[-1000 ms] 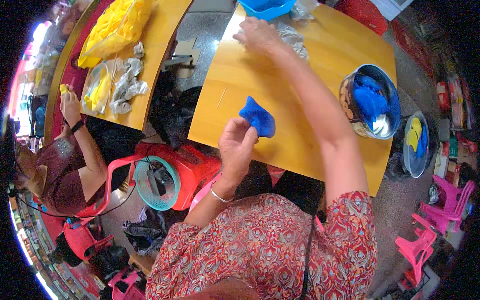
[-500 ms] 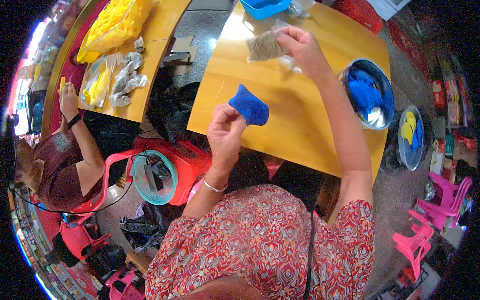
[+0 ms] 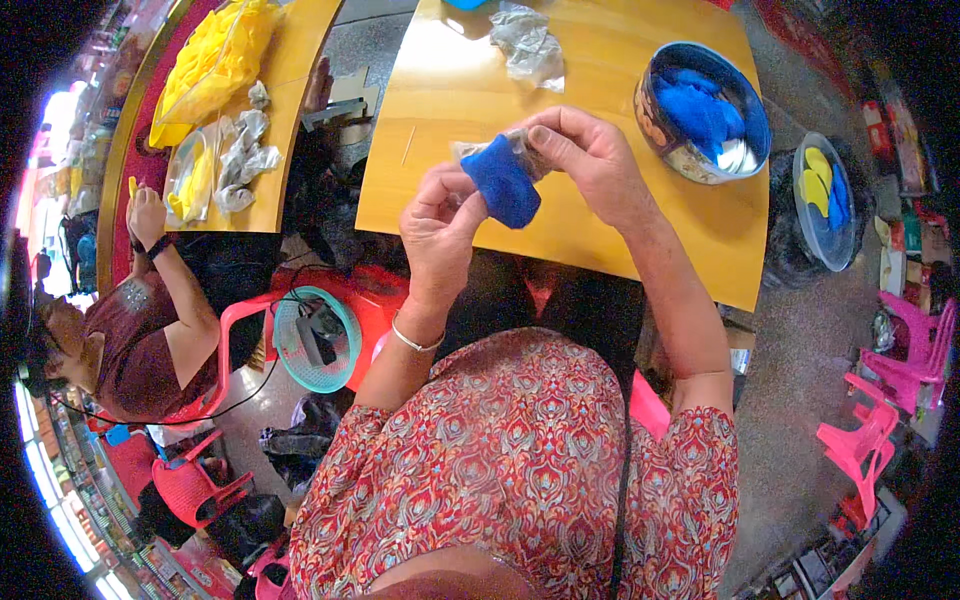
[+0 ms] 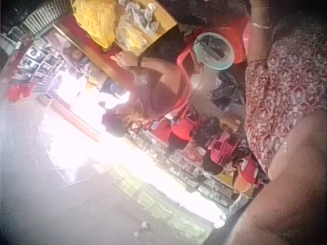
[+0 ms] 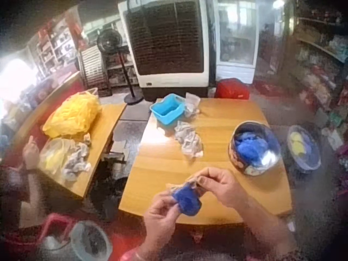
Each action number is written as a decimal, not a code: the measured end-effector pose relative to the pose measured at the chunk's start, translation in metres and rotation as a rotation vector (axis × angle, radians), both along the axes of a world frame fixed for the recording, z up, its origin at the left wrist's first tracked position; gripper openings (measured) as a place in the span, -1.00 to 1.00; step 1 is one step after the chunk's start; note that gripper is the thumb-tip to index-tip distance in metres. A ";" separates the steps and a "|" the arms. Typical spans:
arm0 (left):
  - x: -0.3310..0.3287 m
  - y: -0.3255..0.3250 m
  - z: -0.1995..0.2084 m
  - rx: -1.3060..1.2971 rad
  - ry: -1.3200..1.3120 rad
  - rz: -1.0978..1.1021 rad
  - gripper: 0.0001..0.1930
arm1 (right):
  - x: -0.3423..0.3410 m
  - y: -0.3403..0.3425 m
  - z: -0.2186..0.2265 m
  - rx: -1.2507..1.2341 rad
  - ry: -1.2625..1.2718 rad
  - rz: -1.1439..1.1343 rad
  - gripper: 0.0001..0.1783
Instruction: Hand-assemble shoe components by inserting padding into fabric pockets.
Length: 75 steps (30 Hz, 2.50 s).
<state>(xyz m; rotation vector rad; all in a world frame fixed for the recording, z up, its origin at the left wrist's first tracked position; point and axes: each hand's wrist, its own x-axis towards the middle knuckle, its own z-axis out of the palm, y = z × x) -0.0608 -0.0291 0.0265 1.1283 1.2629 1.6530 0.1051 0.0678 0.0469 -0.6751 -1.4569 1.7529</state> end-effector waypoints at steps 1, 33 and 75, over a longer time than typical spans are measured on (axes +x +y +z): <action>0.000 -0.002 0.002 -0.011 0.001 0.000 -0.87 | -0.001 -0.005 0.001 -0.011 0.001 0.000 -0.71; 0.041 0.006 0.002 0.071 0.470 0.160 -0.87 | 0.010 -0.063 -0.025 0.087 -0.050 -0.413 -0.63; 0.054 -0.003 0.006 -0.206 -0.258 -0.315 -0.93 | 0.051 -0.069 -0.030 0.341 0.016 -0.255 -0.80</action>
